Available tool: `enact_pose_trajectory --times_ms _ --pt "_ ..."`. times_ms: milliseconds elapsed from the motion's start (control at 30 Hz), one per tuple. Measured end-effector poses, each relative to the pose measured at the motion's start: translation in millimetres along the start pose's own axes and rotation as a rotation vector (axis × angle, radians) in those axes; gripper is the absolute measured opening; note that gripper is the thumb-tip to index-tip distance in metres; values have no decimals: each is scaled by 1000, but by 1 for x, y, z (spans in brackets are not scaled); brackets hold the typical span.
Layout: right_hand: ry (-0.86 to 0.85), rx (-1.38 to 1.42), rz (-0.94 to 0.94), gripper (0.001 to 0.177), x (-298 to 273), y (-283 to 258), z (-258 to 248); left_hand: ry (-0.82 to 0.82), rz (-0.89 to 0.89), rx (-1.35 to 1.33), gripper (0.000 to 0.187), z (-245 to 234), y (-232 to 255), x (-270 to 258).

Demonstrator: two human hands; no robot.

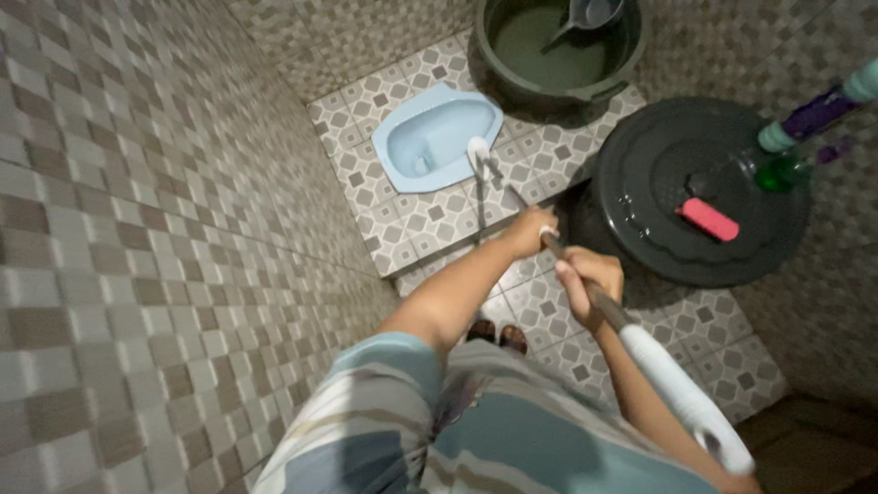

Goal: The person uses a long-handled brush to scrub the tiled walls of a bathroom and the sides of a large plastic container.

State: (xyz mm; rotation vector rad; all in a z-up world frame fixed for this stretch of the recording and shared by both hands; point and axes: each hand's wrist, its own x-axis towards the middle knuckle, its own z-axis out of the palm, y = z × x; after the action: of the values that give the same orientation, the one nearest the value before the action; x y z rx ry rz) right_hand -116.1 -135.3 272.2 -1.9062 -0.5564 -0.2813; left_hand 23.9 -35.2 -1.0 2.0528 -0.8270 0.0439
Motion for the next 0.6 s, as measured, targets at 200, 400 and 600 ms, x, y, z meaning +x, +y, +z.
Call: enact_pose_trajectory --times_ms 200,400,600 --pt "-13 131 -67 26 -8 14 0 58 -35 -40 12 0 8 -9" --pt "-38 170 8 27 -13 15 -21 79 -9 -60 8 8 9 -20" --pt "-65 35 -4 26 -4 11 6 76 -41 80 10 -7 -13 -23"
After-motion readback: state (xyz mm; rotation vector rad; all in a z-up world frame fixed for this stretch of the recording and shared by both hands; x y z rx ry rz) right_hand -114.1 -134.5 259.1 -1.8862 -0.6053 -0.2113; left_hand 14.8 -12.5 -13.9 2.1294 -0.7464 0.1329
